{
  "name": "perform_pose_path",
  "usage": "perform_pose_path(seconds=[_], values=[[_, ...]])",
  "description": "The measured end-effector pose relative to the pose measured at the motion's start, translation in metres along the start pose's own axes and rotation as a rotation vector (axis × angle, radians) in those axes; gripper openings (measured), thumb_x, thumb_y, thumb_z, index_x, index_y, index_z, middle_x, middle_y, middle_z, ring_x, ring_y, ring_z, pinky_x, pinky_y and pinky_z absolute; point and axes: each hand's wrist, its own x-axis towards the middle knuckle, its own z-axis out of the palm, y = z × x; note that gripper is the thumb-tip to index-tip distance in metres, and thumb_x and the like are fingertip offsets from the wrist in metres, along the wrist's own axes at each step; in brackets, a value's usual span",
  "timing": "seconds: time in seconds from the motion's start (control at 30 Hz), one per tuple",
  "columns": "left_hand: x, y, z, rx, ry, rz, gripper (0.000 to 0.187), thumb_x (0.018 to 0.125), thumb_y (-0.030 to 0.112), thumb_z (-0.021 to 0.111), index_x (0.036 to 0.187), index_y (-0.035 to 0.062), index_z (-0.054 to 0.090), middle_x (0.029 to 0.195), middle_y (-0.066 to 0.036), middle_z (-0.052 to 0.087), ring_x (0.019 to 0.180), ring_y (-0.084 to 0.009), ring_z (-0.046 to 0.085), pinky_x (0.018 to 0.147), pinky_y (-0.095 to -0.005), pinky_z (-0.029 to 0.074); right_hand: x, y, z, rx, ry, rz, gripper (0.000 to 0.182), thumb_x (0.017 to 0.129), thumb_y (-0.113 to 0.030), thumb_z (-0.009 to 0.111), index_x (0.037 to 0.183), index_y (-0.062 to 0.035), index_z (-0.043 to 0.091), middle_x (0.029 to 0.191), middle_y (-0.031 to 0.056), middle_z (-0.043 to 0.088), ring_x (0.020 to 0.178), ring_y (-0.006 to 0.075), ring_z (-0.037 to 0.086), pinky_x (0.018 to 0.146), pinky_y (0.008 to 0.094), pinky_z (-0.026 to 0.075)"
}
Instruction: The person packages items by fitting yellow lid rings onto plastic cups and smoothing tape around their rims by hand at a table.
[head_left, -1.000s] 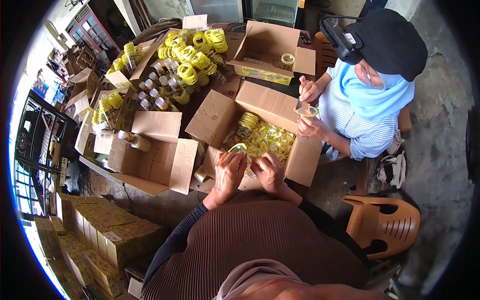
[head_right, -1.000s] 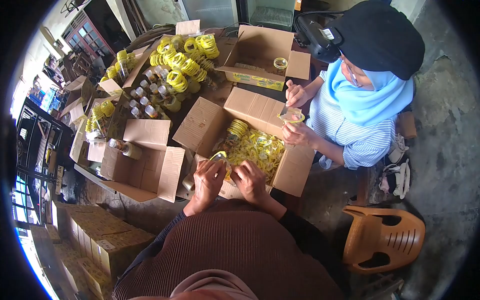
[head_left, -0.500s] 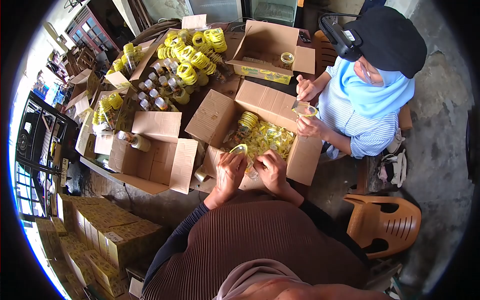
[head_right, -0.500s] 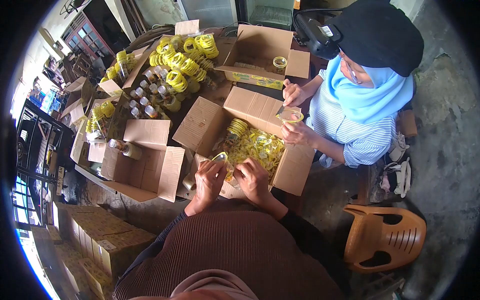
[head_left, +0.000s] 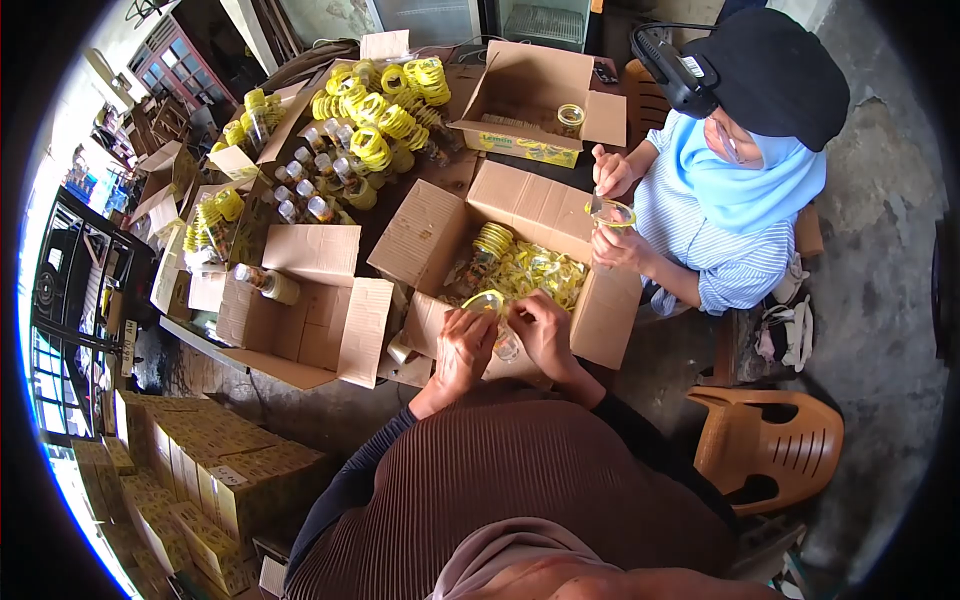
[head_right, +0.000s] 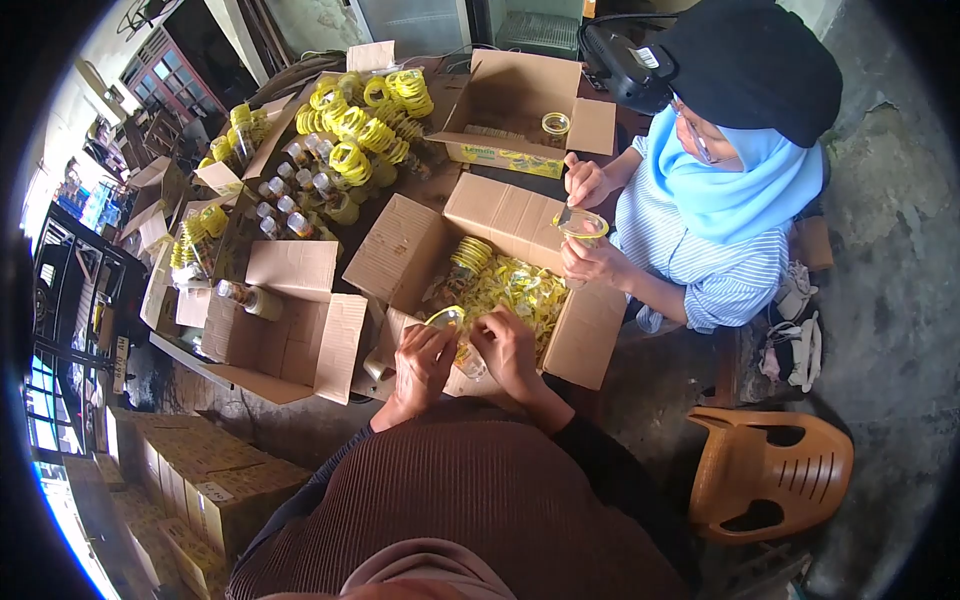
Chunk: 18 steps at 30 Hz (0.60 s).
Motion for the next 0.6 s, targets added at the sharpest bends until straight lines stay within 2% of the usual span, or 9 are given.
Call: perform_pose_path(seconds=[0.07, 0.3, 0.53, 0.6], values=[[-0.001, -0.006, -0.002, 0.007, -0.014, -0.027, 0.014, 0.078, 0.003, 0.069, 0.092, 0.0021, 0.066, 0.081, -0.011, 0.064, 0.075, -0.0288, 0.061, 0.075, -0.0394, 0.047, -0.002, -0.002, -0.001, 0.027, 0.065, 0.057, 0.012, 0.074, 0.002, 0.070, 0.078, -0.0036, 0.060, 0.073, 0.0099, 0.056, 0.064, 0.0276, 0.058, 0.057, 0.0360, 0.046], [0.002, -0.003, -0.005, 0.004, 0.004, -0.036, 0.010, 0.080, 0.003, 0.068, 0.089, 0.0018, 0.065, 0.077, -0.011, 0.063, 0.071, -0.0291, 0.059, 0.072, -0.0392, 0.046, -0.005, -0.016, -0.008, -0.104, 0.028, -0.113, 0.015, 0.072, 0.001, 0.072, 0.077, -0.0059, 0.060, 0.074, 0.0077, 0.054, 0.065, 0.0269, 0.059, 0.057, 0.0370, 0.046], [0.000, -0.004, -0.003, -0.008, -0.022, -0.053, 0.011, 0.079, 0.002, 0.069, 0.090, 0.0014, 0.065, 0.077, -0.011, 0.063, 0.072, -0.0285, 0.060, 0.073, -0.0393, 0.046, -0.004, -0.012, -0.002, -0.093, -0.003, -0.062, 0.015, 0.072, 0.000, 0.072, 0.078, -0.0054, 0.060, 0.075, 0.0083, 0.054, 0.067, 0.0280, 0.058, 0.058, 0.0380, 0.046], [0.000, -0.004, -0.003, -0.050, -0.021, 0.008, 0.014, 0.079, 0.001, 0.069, 0.092, 0.0009, 0.066, 0.079, -0.011, 0.064, 0.075, -0.0284, 0.061, 0.074, -0.0387, 0.047, 0.000, -0.009, 0.000, -0.055, 0.006, -0.014, 0.013, 0.074, 0.000, 0.072, 0.079, -0.0044, 0.061, 0.075, 0.0087, 0.056, 0.066, 0.0280, 0.059, 0.057, 0.0372, 0.047]])
